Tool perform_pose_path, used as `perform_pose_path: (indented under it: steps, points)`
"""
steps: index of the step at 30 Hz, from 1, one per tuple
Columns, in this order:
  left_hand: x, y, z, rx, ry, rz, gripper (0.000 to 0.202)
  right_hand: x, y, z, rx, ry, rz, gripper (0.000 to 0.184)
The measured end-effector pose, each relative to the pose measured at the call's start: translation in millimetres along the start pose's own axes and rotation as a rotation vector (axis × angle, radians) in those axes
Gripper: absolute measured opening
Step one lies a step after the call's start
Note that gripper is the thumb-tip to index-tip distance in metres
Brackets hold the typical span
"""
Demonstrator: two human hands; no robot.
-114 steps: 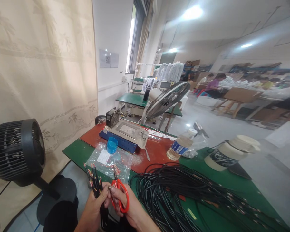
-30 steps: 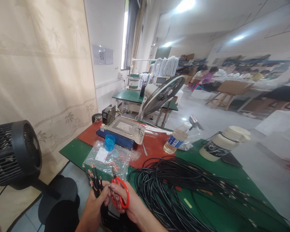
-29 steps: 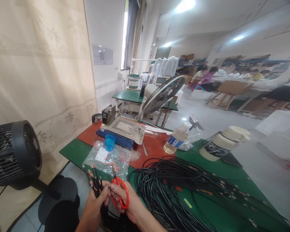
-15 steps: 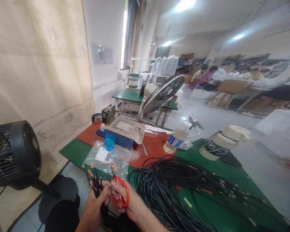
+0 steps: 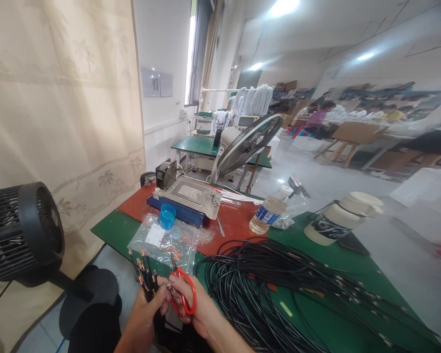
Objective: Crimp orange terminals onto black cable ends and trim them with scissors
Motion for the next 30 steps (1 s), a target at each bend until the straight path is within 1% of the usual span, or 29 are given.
perform_pose_path:
  steps: [4, 9, 14, 17, 18, 19, 20, 21, 23, 25, 26, 27, 28, 30]
  points:
    - [1, 1.1, 1, 0.010, 0.005, -0.017, 0.021, 1, 0, -1, 0.035, 0.112, -0.016, 0.048]
    - [1, 2.0, 3, 0.067, 0.057, -0.096, 0.026, 3, -4, 1, 0.162, 0.195, 0.043, 0.048]
    - [2, -0.5, 0, 0.042, 0.037, -0.054, 0.026, -2, -4, 3, 0.217, 0.223, 0.003, 0.048]
    - [2, 0.0, -2, 0.067, 0.047, -0.051, 0.024, -4, 0, 2, 0.269, 0.248, -0.025, 0.048]
    - [2, 0.4, -2, 0.091, 0.061, -0.060, 0.023, -4, 3, 1, 0.315, 0.282, -0.036, 0.047]
    - [2, 0.8, -3, 0.121, 0.086, -0.077, 0.023, -3, 6, 1, 0.390, 0.348, -0.051, 0.045]
    - [2, 1.3, -3, 0.156, 0.112, -0.096, 0.024, -2, 9, 1, 0.492, 0.446, -0.066, 0.042]
    - [2, 1.7, -4, 0.194, 0.139, -0.117, 0.025, 0, 11, 1, 0.613, 0.579, -0.073, 0.037]
    - [2, 2.5, -7, 0.267, 0.195, -0.155, 0.026, 5, 15, 1, 0.873, 0.900, -0.057, 0.028]
    - [3, 3.2, -9, 0.324, 0.255, -0.175, 0.026, 9, 16, -1, 1.115, 1.190, 0.009, 0.024]
    - [4, 3.3, -11, 0.348, 0.293, -0.178, 0.025, 10, 16, -1, 1.226, 1.298, 0.054, 0.024]
    - [4, 3.3, -12, 0.373, 0.332, -0.175, 0.024, 11, 16, -2, 1.330, 1.377, 0.100, 0.023]
    - [5, 3.0, -13, 0.397, 0.358, -0.160, 0.021, 11, 15, -2, 1.421, 1.425, 0.145, 0.023]
    - [5, 1.8, -16, 0.442, 0.378, -0.125, 0.016, 11, 13, -2, 1.530, 1.468, 0.217, 0.024]
Point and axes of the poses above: each hand's wrist, its own x-axis away from the middle knuckle, its own y-axis out of the back of the hand, z = x × y, the point moved 1 cm from there along -x, towards the middle knuckle, and after that the axes turned 9 degrees about -x, right-handed, at the moved point
